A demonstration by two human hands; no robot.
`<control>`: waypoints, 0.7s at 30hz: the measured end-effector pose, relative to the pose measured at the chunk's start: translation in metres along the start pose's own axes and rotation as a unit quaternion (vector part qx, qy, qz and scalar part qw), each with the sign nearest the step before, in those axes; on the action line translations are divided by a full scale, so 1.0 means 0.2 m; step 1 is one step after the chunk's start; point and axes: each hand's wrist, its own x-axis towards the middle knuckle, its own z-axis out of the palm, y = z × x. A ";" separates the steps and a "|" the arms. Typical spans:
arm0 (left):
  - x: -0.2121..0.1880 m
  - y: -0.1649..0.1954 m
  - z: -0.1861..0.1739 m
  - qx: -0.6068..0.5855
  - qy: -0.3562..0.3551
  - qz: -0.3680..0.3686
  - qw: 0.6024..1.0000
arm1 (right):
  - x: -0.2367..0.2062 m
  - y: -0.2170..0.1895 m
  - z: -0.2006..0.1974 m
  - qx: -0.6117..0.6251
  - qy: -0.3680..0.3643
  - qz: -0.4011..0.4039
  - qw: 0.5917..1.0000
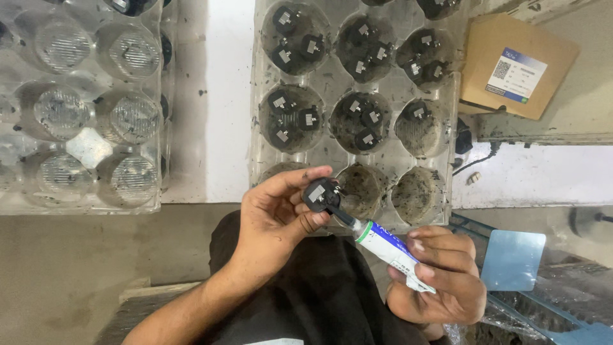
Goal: The person sits on the floor and applies adhesive from a squeeze tube to small black round components, working one at a time. They pick each component from a plastic tray, dispense adhesive onto it, and place it back into the tray, continuing across the trays.
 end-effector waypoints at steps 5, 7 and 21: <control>-0.01 -0.06 0.00 -0.053 -0.023 -0.002 0.998 | -0.01 -0.04 0.05 -0.009 0.029 0.044 0.999; -0.02 -0.08 0.00 -0.062 -0.032 -0.001 0.998 | 0.00 -0.02 0.11 0.004 0.116 0.037 0.993; -0.04 -0.08 -0.01 -0.049 -0.054 -0.058 0.996 | -0.03 -0.03 0.06 -0.018 0.074 0.056 0.995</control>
